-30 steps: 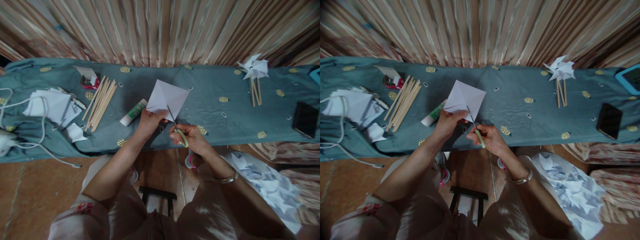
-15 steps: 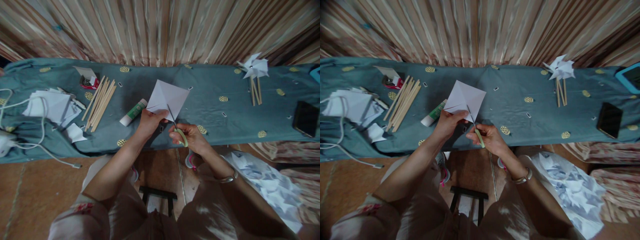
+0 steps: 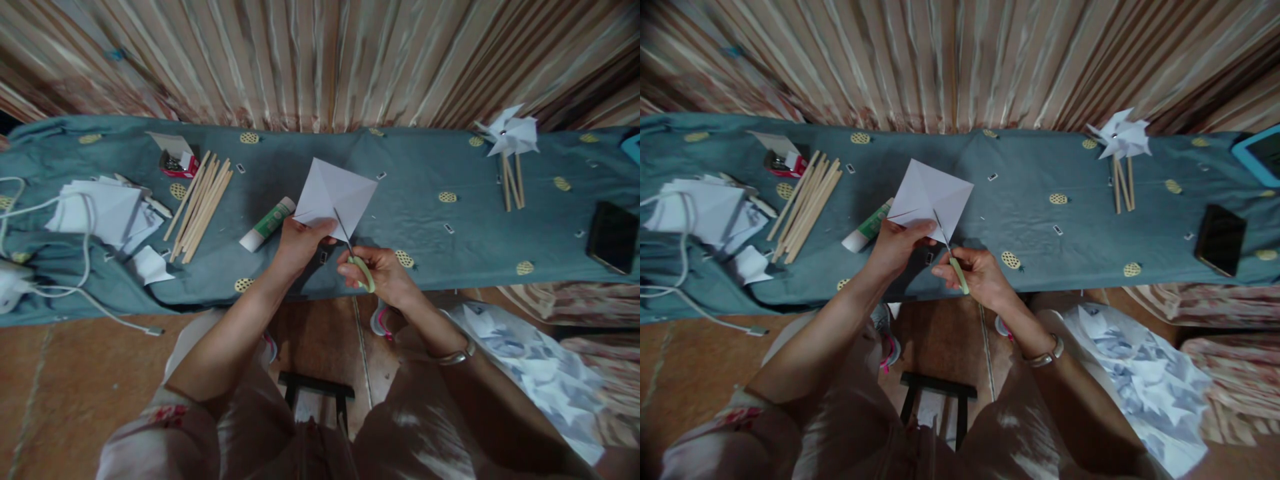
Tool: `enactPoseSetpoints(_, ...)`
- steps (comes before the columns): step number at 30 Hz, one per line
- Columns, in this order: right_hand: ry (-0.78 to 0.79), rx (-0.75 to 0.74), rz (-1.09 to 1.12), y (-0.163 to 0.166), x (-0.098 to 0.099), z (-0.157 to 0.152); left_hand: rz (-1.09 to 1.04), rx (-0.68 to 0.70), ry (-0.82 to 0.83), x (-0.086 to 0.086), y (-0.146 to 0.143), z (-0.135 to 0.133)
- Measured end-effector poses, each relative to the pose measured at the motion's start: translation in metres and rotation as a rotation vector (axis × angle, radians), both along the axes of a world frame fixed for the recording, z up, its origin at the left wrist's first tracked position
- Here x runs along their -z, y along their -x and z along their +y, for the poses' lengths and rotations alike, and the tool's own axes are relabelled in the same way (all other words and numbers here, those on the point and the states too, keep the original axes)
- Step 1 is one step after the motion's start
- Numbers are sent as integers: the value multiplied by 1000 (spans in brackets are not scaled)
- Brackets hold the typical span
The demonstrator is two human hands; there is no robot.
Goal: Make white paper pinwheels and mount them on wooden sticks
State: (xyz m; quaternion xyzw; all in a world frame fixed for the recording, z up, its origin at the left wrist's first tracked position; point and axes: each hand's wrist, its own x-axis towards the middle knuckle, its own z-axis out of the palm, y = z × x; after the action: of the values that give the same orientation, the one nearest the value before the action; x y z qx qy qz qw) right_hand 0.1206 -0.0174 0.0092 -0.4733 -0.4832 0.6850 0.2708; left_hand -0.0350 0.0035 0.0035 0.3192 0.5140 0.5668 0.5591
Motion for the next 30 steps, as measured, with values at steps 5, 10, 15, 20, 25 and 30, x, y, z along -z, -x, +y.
enactPoseSetpoints(5, -3, 7, 4, 1, 1, 0, -22, -9, 11, 1, 0, 0)
enactPoseSetpoints(10, -18, -13, -21, 1, 0, 0, -18, -8, 8, 1, 0, 0)
enactPoseSetpoints(15, -19, -96, -22, -4, -3, 1, -33, -37, 5, 0, 3, 3)
enactPoseSetpoints(20, 13, -220, -11, -17, -8, 4, -55, -67, 9, -3, 11, 6)
enactPoseSetpoints(25, 32, -270, -73, -34, -18, 13, -37, -101, -19, -4, 15, 8)
enactPoseSetpoints(30, -114, -20, -101, -44, -18, 21, 13, -79, -6, -2, 14, 6)
